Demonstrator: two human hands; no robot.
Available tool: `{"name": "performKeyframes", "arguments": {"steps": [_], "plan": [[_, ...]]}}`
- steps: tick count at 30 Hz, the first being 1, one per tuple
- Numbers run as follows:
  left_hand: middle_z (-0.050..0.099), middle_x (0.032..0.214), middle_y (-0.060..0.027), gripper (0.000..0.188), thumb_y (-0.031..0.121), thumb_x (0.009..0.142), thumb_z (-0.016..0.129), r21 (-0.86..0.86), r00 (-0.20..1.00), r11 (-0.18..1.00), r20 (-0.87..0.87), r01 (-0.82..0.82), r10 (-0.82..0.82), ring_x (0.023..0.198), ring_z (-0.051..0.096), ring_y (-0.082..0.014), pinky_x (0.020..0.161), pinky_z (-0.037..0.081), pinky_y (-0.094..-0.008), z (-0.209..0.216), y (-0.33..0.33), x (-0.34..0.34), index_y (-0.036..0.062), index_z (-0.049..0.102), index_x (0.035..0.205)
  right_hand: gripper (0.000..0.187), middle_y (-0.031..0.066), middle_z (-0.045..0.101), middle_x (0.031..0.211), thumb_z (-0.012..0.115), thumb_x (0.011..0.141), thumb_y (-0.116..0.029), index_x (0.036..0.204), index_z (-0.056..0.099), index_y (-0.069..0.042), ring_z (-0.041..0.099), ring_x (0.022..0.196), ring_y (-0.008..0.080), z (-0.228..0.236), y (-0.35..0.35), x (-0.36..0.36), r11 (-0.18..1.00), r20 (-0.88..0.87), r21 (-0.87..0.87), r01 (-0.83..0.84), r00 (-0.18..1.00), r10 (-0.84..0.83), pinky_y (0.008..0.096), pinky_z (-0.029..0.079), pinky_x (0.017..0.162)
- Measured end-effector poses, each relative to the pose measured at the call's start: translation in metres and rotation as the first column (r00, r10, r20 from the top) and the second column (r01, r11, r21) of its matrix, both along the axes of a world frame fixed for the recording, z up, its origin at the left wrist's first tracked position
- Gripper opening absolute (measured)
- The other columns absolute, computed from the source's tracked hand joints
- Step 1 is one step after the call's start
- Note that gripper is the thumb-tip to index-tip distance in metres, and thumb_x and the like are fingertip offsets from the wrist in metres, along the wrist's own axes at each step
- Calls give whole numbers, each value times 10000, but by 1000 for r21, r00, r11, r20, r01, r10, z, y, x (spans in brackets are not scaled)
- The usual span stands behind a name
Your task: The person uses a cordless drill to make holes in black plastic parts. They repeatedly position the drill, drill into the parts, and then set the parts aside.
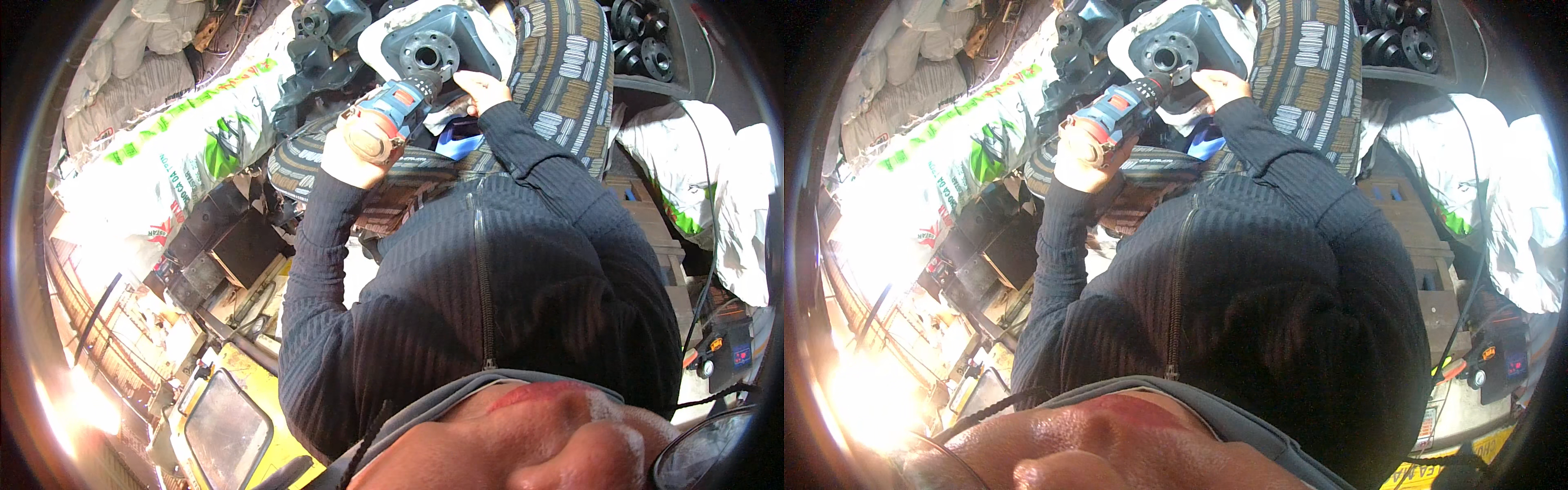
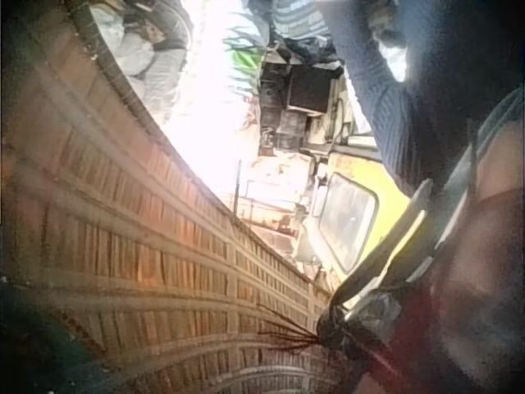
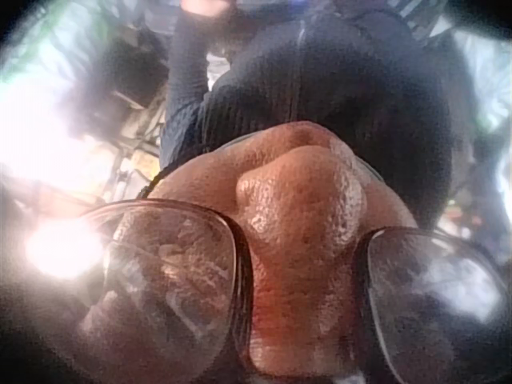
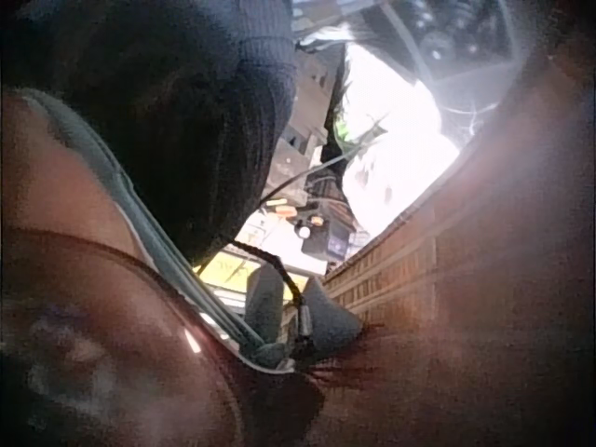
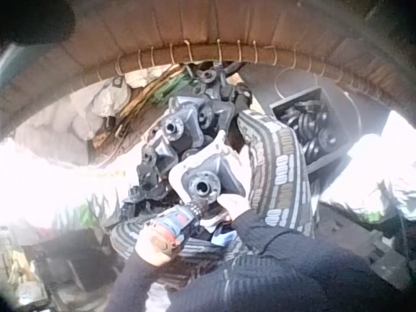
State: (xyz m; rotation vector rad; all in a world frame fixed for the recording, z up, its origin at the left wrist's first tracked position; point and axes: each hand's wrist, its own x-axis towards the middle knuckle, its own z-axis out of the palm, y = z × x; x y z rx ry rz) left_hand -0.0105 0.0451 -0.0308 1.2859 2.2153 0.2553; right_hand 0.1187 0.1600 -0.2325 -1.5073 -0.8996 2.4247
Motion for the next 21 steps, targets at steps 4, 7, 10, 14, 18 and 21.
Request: {"name": "performKeyframes", "arguments": {"steps": [4, 7, 10, 14, 18, 21], "plan": [[615, 941, -144, 457, 270, 672, 729, -83, 982, 990, -137, 118, -128, 826, 619, -273, 736, 485, -358, -3, 18, -4, 9, 572, 1013, 384, 11, 596, 730, 715, 734, -283, 982, 620, -6, 434, 447, 52, -5, 0, -8, 991, 38, 132, -14, 999, 9, 199, 355, 393], [647, 819, -129, 320, 286, 674, 694, -24, 952, 958, -106, 285, -286, 750, 632, -275, 695, 505, -342, 1, 35, -16, 63, 639, 897, 364, 5, 584, 706, 709, 737, -284, 957, 623, -8, 436, 451, 51, -7, 1, -11, 963, 39, 258, -76, 997, 69, 205, 354, 397], [646, 809, -135, 303, 270, 666, 693, 94, 949, 947, -107, 307, -297, 740, 633, -279, 679, 505, -345, 10, 47, -18, 52, 641, 869, 302, 7, 601, 702, 718, 733, -240, 895, 633, 0, 486, 562, 56, -12, -1, -11, 970, 31, 235, -60, 998, 55, 207, 398, 521], [644, 791, -145, 297, 268, 660, 691, -154, 970, 961, -52, 229, -239, 740, 634, -278, 663, 506, -343, 16, 64, -20, 37, 639, 840, 282, 6, 618, 701, 720, 728, -229, 867, 639, 2, 519, 606, 66, -14, -3, -12, 959, 72, 274, -78, 996, 60, 211, 426, 580], [642, 792, -154, 300, 259, 657, 685, -147, 965, 960, -76, 239, -252, 744, 635, -281, 668, 505, -344, 17, 75, -22, 28, 635, 842, 264, 20, 625, 689, 706, 736, -216, 883, 636, -8, 525, 590, 71, -7, 0, -12, 946, 64, 306, -112, 993, 97, 216, 428, 572], [643, 788, -154, 289, 240, 659, 677, -214, 962, 943, -50, 254, -270, 743, 635, -281, 671, 504, -349, 18, 81, -21, 29, 638, 854, 258, 33, 629, 686, 701, 737, -211, 884, 630, -12, 538, 591, 75, 0, 1, -11, 962, 83, 252, -103, 993, 85, 230, 434, 571]]}}
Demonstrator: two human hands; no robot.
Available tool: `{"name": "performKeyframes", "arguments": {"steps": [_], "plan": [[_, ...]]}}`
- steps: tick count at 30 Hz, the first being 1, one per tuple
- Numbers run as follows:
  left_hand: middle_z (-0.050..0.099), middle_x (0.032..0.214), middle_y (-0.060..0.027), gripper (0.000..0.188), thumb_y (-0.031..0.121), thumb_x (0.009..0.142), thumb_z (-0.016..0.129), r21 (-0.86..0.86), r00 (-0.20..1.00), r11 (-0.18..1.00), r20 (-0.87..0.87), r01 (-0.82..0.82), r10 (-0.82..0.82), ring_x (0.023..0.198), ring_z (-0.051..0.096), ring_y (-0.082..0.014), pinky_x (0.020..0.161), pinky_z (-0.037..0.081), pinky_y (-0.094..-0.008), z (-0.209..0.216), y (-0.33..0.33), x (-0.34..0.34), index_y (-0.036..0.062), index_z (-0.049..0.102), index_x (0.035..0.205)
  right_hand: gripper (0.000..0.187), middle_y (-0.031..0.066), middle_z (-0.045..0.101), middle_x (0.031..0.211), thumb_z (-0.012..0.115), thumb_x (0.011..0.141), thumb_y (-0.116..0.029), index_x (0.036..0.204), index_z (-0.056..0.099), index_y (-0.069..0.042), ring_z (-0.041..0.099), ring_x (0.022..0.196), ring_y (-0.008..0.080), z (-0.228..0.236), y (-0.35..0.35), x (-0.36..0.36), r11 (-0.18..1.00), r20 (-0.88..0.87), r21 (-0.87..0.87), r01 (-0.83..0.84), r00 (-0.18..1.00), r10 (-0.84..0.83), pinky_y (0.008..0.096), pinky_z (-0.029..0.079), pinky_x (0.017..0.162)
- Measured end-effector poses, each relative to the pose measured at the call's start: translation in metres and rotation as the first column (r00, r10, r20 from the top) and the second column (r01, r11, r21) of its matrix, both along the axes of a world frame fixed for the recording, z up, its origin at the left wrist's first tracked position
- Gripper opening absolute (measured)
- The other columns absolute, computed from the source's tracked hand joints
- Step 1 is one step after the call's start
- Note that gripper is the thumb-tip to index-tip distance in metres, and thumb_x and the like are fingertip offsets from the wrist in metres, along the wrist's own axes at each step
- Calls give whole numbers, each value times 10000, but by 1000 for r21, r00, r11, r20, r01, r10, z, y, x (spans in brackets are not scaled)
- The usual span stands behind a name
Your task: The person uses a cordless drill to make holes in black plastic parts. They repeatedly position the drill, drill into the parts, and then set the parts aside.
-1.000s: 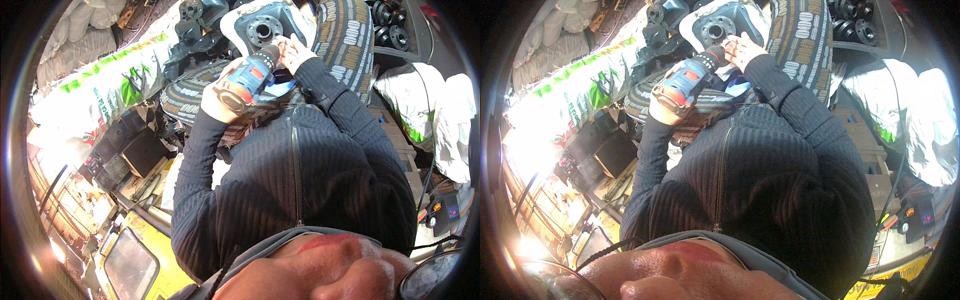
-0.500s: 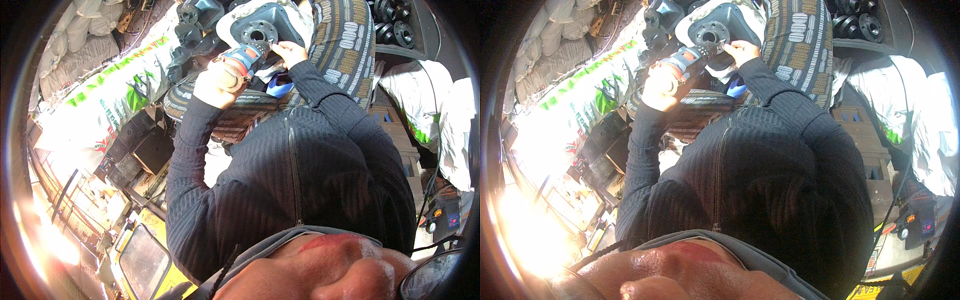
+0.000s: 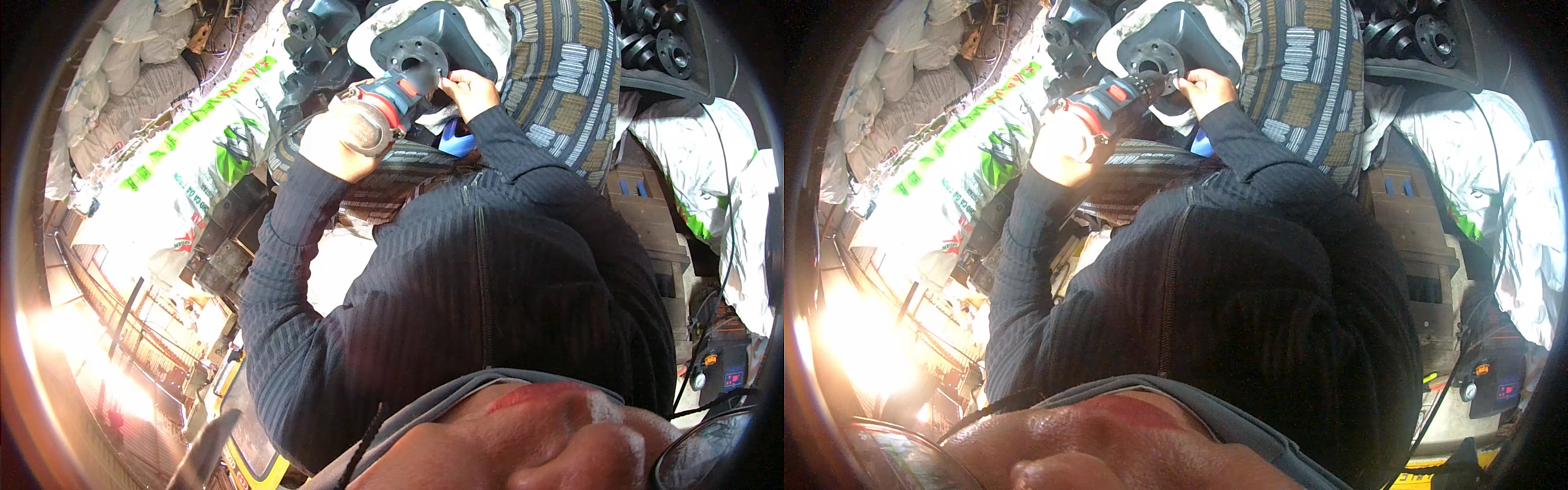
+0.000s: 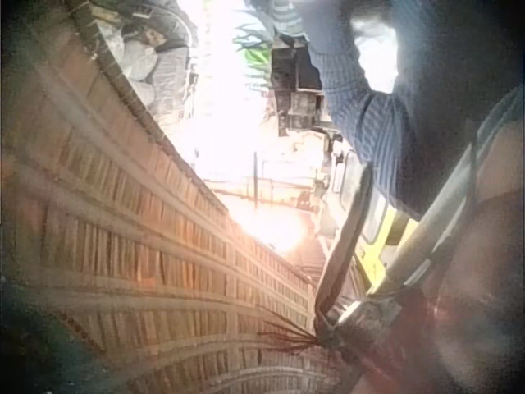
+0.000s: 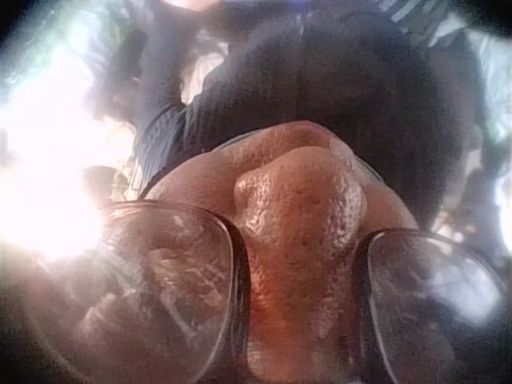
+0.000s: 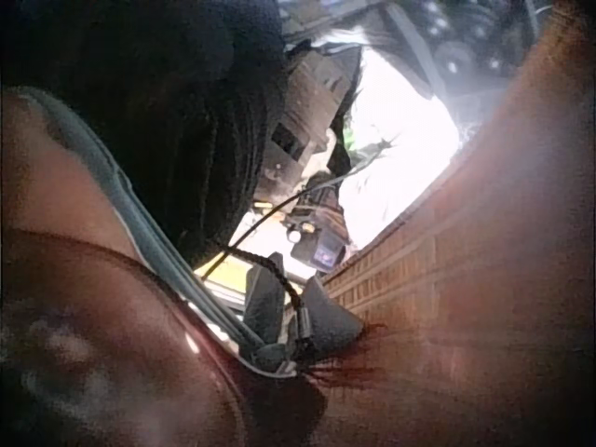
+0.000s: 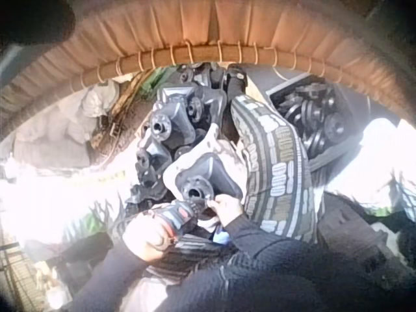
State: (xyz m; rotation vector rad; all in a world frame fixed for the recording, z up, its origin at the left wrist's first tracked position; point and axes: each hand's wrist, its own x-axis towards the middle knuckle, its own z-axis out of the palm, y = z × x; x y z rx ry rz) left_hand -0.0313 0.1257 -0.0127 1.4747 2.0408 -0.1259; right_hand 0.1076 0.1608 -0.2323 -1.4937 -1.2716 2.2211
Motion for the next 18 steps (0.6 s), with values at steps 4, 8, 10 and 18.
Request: {"name": "performKeyframes", "arguments": {"steps": [4, 8, 10, 18], "plan": [[646, 777, -145, 263, 216, 674, 671, 115, 1000, 993, 27, -2, -1, 741, 637, -282, 678, 507, -346, 3, 7, 0, 32, 645, 860, 232, 28, 607, 651, 705, 730, -208, 819, 609, -16, 539, 578, 82, 5, 2, -3, 1000, 32, 3, -20, 999, 20, 248, 435, 557], [650, 850, -128, 325, 238, 678, 710, -157, 957, 975, 219, -156, 188, 799, 639, -259, 727, 509, -341, -3, 11, -25, 34, 630, 919, 212, 3, 527, 569, 705, 721, -197, 804, 585, -44, 483, 528, 87, 10, 3, -1, 943, 127, 311, -116, 989, 80, 258, 410, 518], [650, 860, -128, 342, 244, 672, 721, -141, 939, 974, 270, -179, 212, 803, 640, -252, 718, 512, -343, -10, 7, -33, 40, 627, 929, 228, -30, 430, 535, 696, 733, -204, 861, 586, -51, 400, 501, 61, 14, 3, 0, 960, 78, 279, 12, 996, -35, 236, 352, 487], [646, 839, -132, 323, 251, 675, 710, 54, 980, 985, 99, 165, -170, 768, 636, -266, 684, 516, -344, -10, 6, -34, 47, 627, 911, 230, 0, 520, 559, 693, 708, -167, 901, 604, -80, 492, 518, 103, -1, 14, -4, 983, 38, 150, -103, 994, 98, 278, 423, 527]]}}
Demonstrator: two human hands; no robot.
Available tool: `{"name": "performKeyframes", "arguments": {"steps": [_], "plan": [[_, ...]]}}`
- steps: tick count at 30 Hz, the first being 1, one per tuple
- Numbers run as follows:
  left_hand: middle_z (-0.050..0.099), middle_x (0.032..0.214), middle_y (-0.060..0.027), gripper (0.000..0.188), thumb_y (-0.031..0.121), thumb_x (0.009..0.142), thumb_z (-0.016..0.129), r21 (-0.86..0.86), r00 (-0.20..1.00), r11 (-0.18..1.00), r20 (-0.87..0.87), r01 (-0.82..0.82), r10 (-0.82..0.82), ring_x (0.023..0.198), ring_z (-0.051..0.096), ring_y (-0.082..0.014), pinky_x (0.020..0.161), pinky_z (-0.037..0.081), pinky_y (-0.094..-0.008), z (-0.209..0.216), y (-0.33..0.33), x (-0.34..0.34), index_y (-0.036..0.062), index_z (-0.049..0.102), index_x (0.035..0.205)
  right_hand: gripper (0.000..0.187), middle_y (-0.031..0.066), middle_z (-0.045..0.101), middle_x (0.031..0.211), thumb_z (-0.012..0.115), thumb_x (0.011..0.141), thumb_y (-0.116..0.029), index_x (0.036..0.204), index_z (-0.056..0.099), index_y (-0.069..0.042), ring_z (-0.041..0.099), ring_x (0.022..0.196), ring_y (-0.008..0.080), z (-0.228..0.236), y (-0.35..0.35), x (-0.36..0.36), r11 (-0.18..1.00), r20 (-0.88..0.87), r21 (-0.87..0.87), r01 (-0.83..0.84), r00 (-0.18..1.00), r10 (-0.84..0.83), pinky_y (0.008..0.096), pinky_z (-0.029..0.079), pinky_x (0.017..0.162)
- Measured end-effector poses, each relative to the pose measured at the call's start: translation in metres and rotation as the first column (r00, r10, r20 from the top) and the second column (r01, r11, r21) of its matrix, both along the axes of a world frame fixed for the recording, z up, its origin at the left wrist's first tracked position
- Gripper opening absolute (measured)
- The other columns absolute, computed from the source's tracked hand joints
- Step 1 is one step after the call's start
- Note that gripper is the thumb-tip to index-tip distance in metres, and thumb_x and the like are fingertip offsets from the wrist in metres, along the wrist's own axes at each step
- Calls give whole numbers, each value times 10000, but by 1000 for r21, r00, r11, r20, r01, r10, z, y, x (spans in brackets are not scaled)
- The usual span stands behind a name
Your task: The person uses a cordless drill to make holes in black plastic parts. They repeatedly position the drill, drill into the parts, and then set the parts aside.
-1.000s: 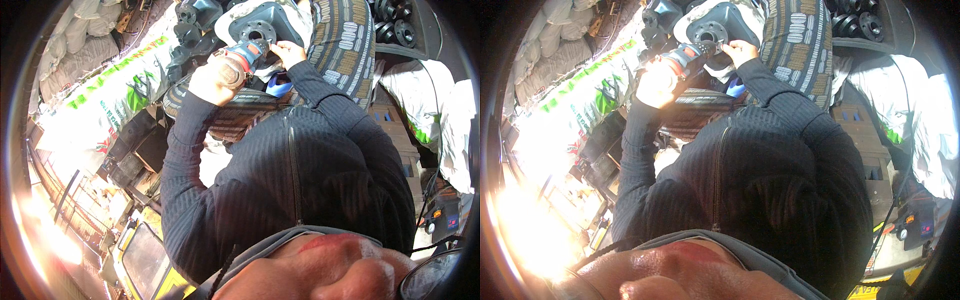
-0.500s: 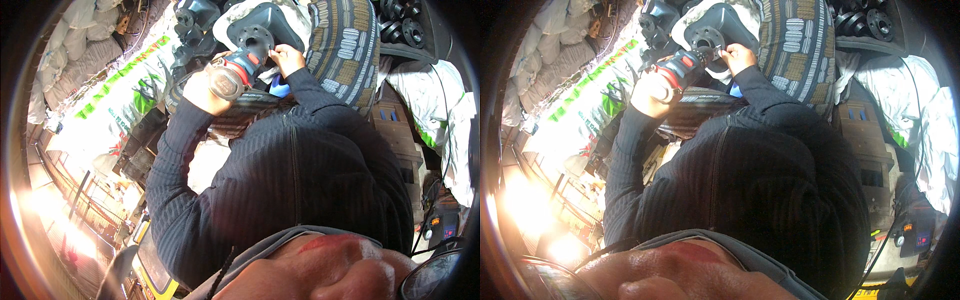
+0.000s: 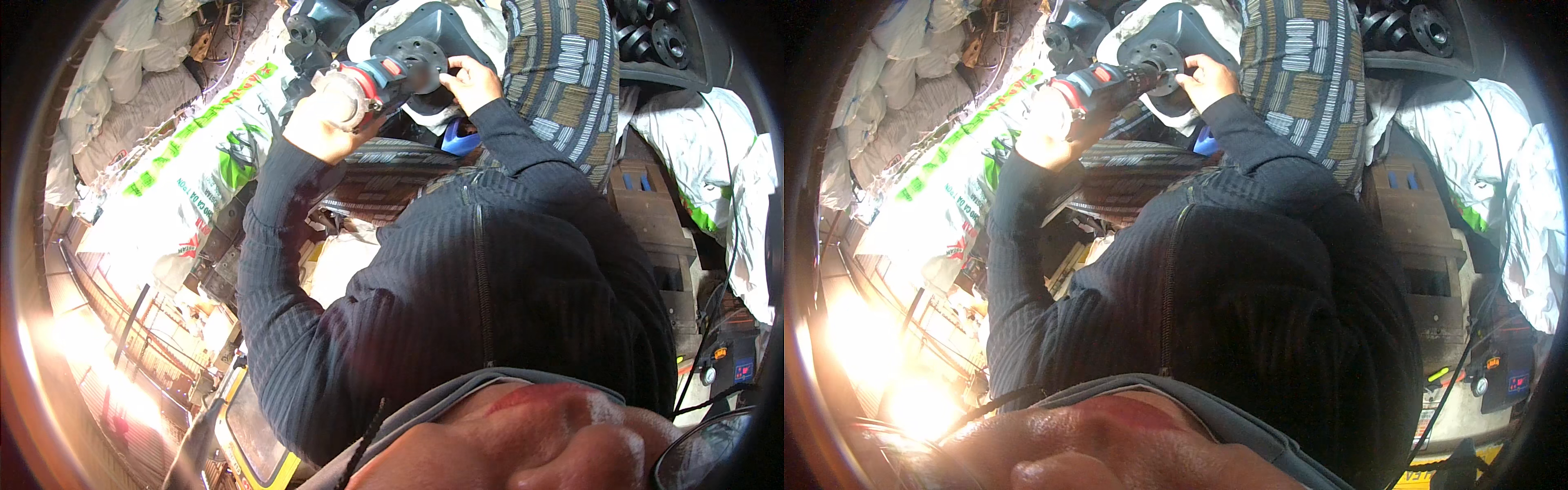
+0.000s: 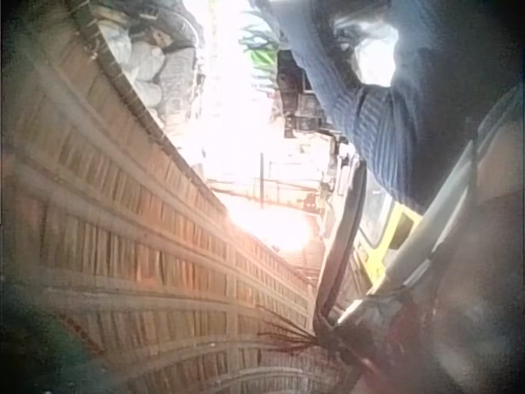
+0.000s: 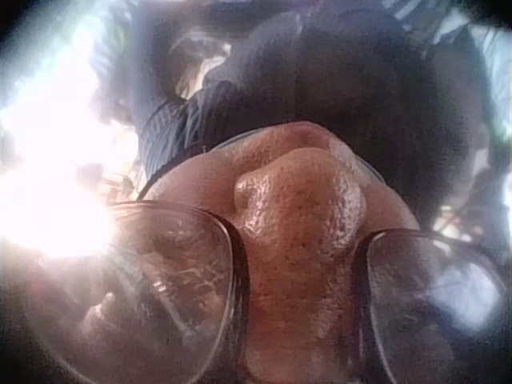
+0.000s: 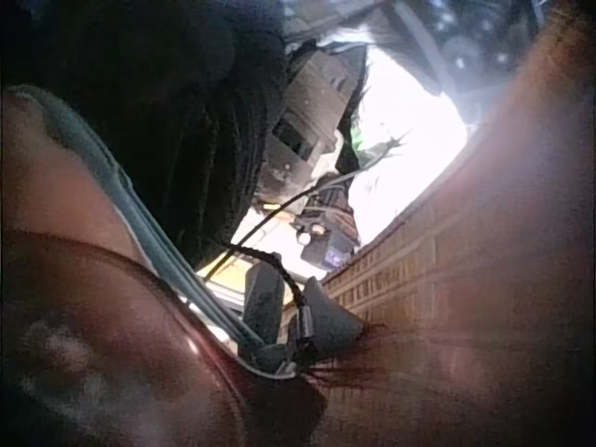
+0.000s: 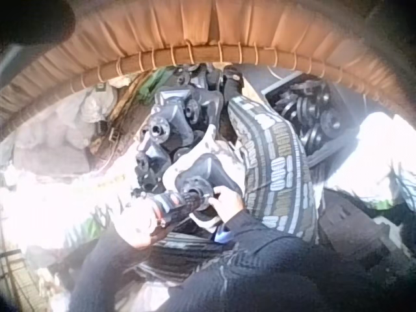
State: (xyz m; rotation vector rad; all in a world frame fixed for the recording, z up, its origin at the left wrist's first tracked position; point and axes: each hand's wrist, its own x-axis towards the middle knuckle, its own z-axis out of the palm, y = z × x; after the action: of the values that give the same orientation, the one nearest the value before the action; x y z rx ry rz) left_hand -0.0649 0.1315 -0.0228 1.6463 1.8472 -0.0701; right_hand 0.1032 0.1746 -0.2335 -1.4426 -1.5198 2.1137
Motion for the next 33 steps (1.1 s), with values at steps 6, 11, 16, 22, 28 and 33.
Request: {"name": "performKeyframes", "arguments": {"steps": [6, 11, 16, 22, 28, 33], "plan": [[641, 812, -136, 293, 253, 683, 689, 68, 1000, 997, -14, 29, -28, 730, 629, -285, 651, 516, -347, 5, 5, 5, 51, 627, 886, 217, 24, 590, 628, 673, 730, -117, 919, 609, -33, 559, 587, 93, -15, 3, -2, 994, -122, -107, 17, 992, -30, 255, 455, 549], [640, 795, -133, 273, 245, 693, 672, 32, 1000, 999, -8, 8, -7, 719, 629, -284, 639, 514, -349, 1, 6, 0, 51, 625, 878, 209, 28, 611, 690, 658, 762, -115, 940, 612, -15, 561, 606, 89, -10, 9, -2, 986, -135, -166, 25, 990, -48, 238, 476, 547], [642, 796, -131, 282, 241, 698, 672, 74, 1000, 997, 2, -2, 2, 727, 632, -273, 648, 513, -338, 1, 10, -2, 47, 619, 895, 243, -4, 605, 844, 613, 829, -238, 976, 620, -45, 551, 720, 66, 0, 15, -1, 966, -76, -249, 67, 993, -89, 234, 497, 603], [642, 811, -139, 283, 230, 693, 680, 93, 999, 996, 54, -2, -3, 735, 634, -274, 658, 514, -335, 4, 11, -6, 48, 624, 902, 280, -24, 598, 819, 613, 827, -312, 941, 637, -57, 545, 719, 60, 5, 18, 0, 975, -12, -214, 55, 998, -59, 241, 501, 603], [618, 990, -129, 391, 218, 666, 679, -48, 951, 976, 220, -211, 217, 759, 636, -273, 671, 508, -326, 9, -3, 20, 62, 599, 1016, 312, -6, 600, 685, 649, 788, -337, 795, 636, -26, 517, 560, 62, -13, 4, -3, 928, -26, -298, 222, 970, -240, 223, 419, 502], [615, 979, -152, 533, 195, 660, 687, -18, 975, 977, 60, -215, 215, 785, 627, -301, 670, 503, -335, 14, -27, 48, 75, 512, 1149, 246, -84, 352, 534, 641, 817, -287, 757, 485, -107, 316, 423, 30, -22, -6, -6, 864, -120, -421, 275, 928, -354, 218, 392, 508]]}}
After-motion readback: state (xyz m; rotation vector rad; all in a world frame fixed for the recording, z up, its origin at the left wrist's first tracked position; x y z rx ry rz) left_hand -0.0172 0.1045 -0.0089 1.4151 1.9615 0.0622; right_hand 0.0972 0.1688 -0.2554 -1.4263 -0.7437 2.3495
